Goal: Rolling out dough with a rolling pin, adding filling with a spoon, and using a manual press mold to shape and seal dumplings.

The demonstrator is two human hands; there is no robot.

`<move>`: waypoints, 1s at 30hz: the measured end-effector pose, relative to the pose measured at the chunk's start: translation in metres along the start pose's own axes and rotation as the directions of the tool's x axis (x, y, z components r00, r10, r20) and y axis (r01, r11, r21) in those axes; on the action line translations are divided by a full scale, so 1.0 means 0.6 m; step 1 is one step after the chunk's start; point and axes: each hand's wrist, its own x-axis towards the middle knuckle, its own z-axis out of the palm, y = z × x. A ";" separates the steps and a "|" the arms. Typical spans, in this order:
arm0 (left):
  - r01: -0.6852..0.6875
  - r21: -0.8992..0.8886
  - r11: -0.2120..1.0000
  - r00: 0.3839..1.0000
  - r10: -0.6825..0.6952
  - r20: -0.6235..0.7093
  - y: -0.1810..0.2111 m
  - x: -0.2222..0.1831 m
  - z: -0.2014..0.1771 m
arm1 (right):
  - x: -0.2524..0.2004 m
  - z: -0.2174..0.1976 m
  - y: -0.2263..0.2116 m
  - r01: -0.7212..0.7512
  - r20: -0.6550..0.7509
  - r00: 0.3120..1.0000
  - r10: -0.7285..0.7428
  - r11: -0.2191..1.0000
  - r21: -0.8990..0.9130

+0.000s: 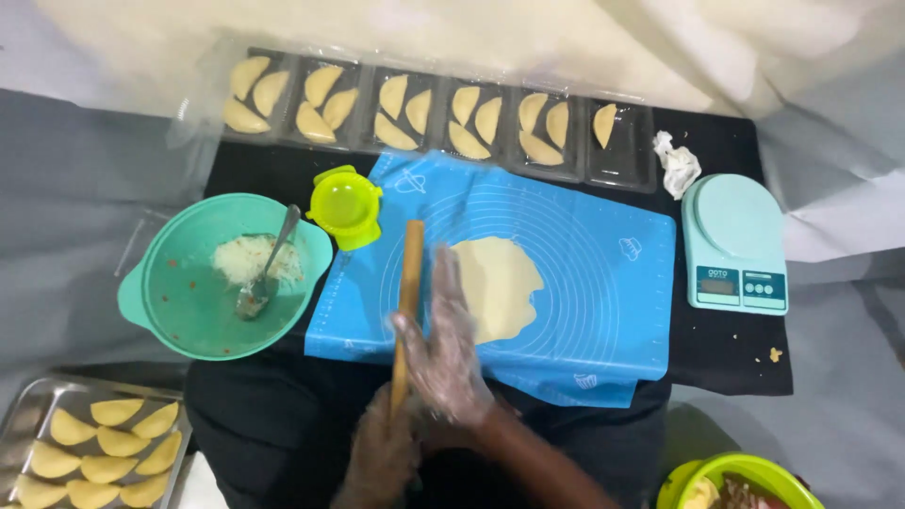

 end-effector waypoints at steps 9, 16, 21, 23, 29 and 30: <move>-0.783 0.303 0.543 0.622 0.683 0.382 0.045 -0.075 0.023 | -0.102 -0.139 0.034 -0.616 -0.087 0.774 0.627 0.778 0.126; -0.522 0.829 0.200 0.051 0.978 -0.204 0.257 0.140 -0.030 | -0.121 -0.298 0.328 -0.414 -0.385 0.910 0.154 0.289 -0.863; -0.118 0.888 0.445 0.157 0.891 -0.426 0.326 0.266 -0.054 | -0.102 -0.324 0.293 -0.387 -0.388 0.918 -0.081 0.026 -0.922; -0.016 0.827 0.562 0.291 0.794 -0.534 0.336 0.330 -0.068 | -0.105 -0.339 0.353 -0.285 -0.289 0.934 -0.210 0.048 -0.957; -0.028 0.904 0.427 0.290 0.869 -0.401 0.333 0.304 -0.098 | -0.106 -0.340 0.389 -0.339 -0.342 0.929 -0.141 0.046 -0.940; -0.025 0.904 0.427 0.295 0.867 -0.402 0.337 0.280 -0.090 | -0.110 -0.340 0.395 -0.336 -0.339 0.931 -0.136 0.047 -0.941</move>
